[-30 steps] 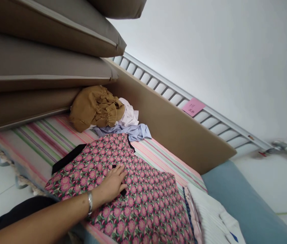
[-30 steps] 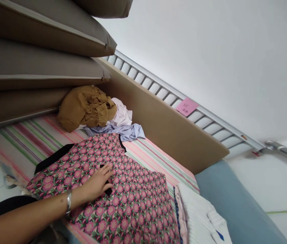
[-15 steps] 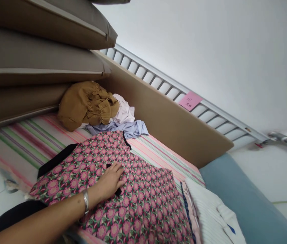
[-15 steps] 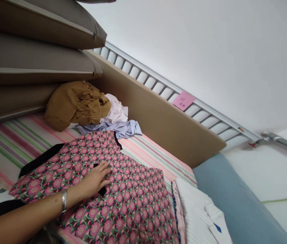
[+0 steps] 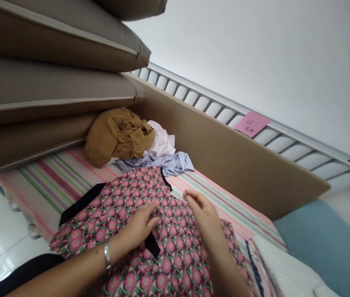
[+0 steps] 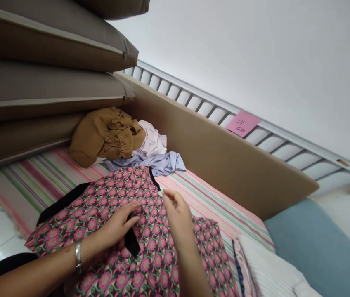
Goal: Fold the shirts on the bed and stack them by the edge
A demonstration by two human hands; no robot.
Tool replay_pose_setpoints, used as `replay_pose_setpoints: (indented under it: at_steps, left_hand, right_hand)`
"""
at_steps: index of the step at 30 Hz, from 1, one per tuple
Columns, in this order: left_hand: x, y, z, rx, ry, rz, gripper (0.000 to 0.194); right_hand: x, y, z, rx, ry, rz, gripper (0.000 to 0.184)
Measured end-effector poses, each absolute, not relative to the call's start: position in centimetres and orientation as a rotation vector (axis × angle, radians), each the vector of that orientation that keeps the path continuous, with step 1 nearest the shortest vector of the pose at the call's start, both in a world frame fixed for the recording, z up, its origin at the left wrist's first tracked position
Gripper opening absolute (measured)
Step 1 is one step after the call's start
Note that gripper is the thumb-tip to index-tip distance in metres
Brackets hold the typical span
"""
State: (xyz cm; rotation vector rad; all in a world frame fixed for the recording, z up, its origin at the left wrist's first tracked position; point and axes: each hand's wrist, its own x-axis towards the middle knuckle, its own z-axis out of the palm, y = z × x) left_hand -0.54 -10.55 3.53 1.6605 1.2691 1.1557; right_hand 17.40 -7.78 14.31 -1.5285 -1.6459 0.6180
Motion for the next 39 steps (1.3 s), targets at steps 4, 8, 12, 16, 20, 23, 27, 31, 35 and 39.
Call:
replay_pose_setpoints:
  at_steps: [4,8,12,16,20,23,27,31,35,39]
  left_hand:
    - [-2.2,-7.9,4.0,1.120,1.228,1.356,0.042]
    - [-4.1,-6.0,5.2,0.576,1.185,1.353,0.034]
    - [-5.6,-5.1,5.5,0.304,1.133,1.326,0.021]
    - [-7.0,-4.3,5.1,0.189,1.099,1.320,0.020]
    - [-8.4,-3.5,4.9,0.161,1.141,1.286,0.024]
    - [-9.3,-3.4,4.8,0.184,1.090,1.234,0.033]
    - [-10.0,-3.8,4.9,0.205,0.986,1.128,0.058]
    - [-10.0,-4.7,5.2,0.332,1.094,1.046,0.047]
    - [-9.6,-5.0,5.1,0.421,1.233,0.952,0.026]
    - [-8.8,-5.1,5.3,0.435,1.310,0.990,0.024]
  right_hand:
    - [16.2,-2.3,10.2,-1.863,-1.700,0.622,0.035]
    - [15.8,3.0,6.7,-2.084,-1.613,0.560,0.043]
    - [15.1,6.9,4.8,-2.218,-1.589,0.614,0.041]
    - [13.8,8.9,4.8,-2.230,-1.650,0.731,0.026]
    - [12.3,7.3,7.2,-2.070,-1.705,0.617,0.020]
    - [11.0,2.1,8.7,-1.835,-1.826,0.471,0.022]
    - [9.6,-7.6,7.4,-1.298,-2.357,0.190,0.020]
    - [10.4,-13.0,6.1,-1.139,-2.543,0.336,0.020]
    - [15.6,-12.2,6.9,-1.342,-2.380,0.322,0.022]
    - [24.6,-9.7,7.3,-1.934,-2.281,-0.062,0.033]
